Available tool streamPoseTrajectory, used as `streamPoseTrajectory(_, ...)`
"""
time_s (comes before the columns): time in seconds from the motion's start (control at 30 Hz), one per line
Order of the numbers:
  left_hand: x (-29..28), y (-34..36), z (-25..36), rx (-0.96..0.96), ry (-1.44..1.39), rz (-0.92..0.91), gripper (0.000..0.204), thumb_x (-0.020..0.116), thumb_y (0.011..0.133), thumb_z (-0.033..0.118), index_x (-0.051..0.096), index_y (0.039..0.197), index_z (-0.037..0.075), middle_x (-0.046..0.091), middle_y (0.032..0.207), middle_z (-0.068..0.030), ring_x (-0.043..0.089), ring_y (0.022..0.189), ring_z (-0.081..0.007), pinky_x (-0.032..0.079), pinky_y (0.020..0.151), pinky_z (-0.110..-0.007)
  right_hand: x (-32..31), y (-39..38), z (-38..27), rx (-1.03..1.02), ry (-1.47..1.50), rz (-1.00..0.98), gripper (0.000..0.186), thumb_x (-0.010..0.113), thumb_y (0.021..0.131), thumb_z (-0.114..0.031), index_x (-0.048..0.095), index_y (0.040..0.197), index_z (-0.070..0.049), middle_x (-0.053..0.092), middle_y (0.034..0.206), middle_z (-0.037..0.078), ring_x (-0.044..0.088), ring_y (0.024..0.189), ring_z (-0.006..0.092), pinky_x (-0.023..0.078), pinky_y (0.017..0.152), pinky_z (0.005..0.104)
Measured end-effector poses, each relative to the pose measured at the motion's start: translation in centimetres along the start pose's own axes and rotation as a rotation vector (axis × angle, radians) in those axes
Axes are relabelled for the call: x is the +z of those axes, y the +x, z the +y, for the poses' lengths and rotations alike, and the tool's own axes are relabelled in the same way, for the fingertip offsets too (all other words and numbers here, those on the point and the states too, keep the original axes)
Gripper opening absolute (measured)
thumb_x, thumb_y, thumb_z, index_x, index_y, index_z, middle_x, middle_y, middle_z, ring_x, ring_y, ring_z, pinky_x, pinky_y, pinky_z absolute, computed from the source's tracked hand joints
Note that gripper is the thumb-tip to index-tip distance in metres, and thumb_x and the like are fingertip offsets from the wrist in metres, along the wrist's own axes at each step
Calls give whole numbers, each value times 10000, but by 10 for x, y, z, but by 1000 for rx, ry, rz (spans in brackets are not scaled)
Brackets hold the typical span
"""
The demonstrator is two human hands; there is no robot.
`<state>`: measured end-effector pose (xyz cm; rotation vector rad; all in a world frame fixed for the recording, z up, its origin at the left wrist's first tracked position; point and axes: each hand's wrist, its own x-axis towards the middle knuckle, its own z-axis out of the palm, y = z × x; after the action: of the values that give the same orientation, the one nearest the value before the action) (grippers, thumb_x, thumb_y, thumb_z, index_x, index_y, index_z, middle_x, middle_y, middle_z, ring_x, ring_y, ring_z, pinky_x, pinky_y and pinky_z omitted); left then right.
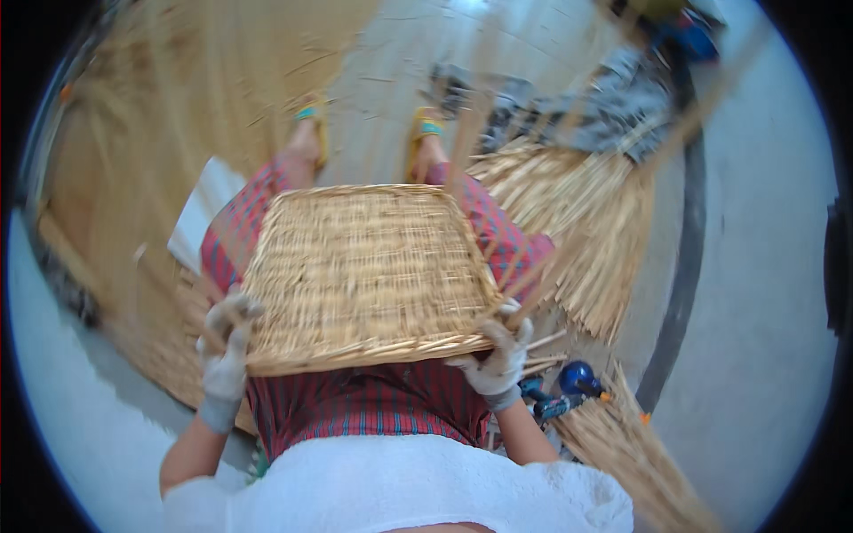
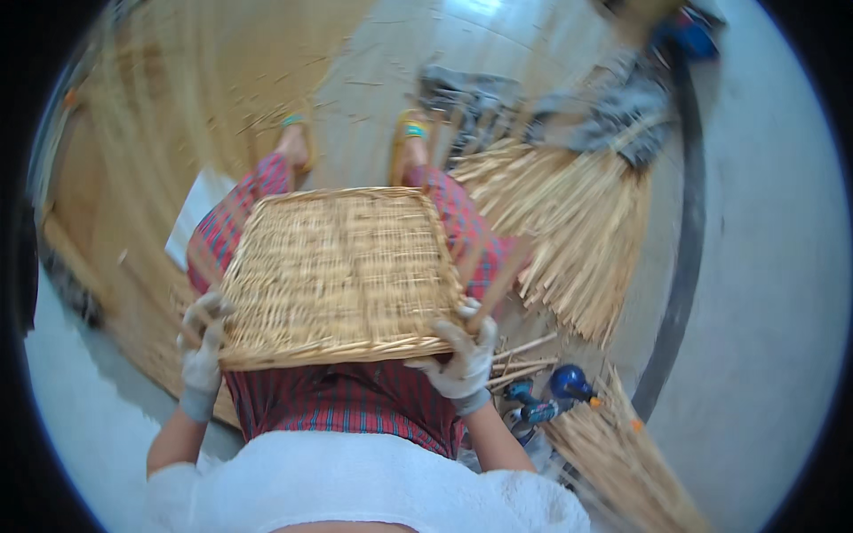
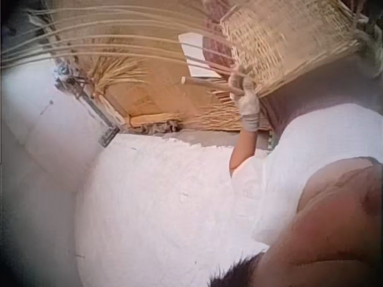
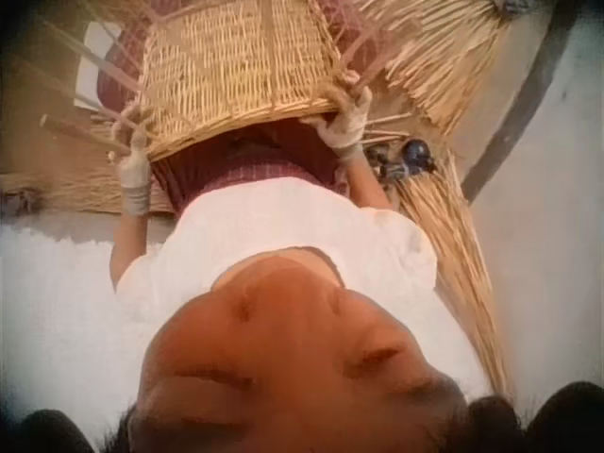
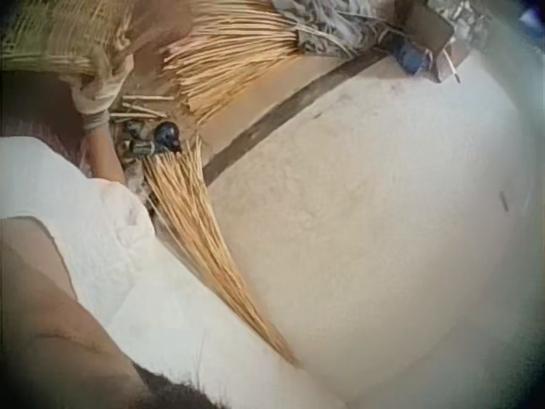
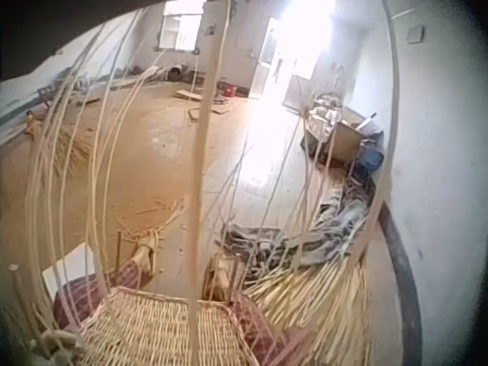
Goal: The person weaves a basket using thin wooden sticks, sitting on the floor. They insert sticks into the basket frame, adjust the weave, and use a hammer to secure the structure.
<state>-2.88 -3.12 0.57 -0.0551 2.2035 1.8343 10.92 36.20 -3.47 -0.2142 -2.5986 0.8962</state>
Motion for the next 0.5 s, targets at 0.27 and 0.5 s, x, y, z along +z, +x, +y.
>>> streamPoseTrajectory(0.27,17,4,-5,183,136,188,325,558,1057,68,532,1368,-24,648,1223,-124,611,1198,-222,485,1067,-369,9,2,11,-44,94,179,728,929,606,-525,683,1219,-220,568,1248,178,595,1174,412,508,973,522)
streamPoseTrajectory(0.5,2,28,-60,180,-73,354,370,556,1086,207,533,1385,-10,657,1239,-120,618,1131,-183,498,1035,-359,2,12,11,-88,323,130,590,887,756,-354,669,1238,-92,621,1295,203,620,1205,395,508,1009,488)
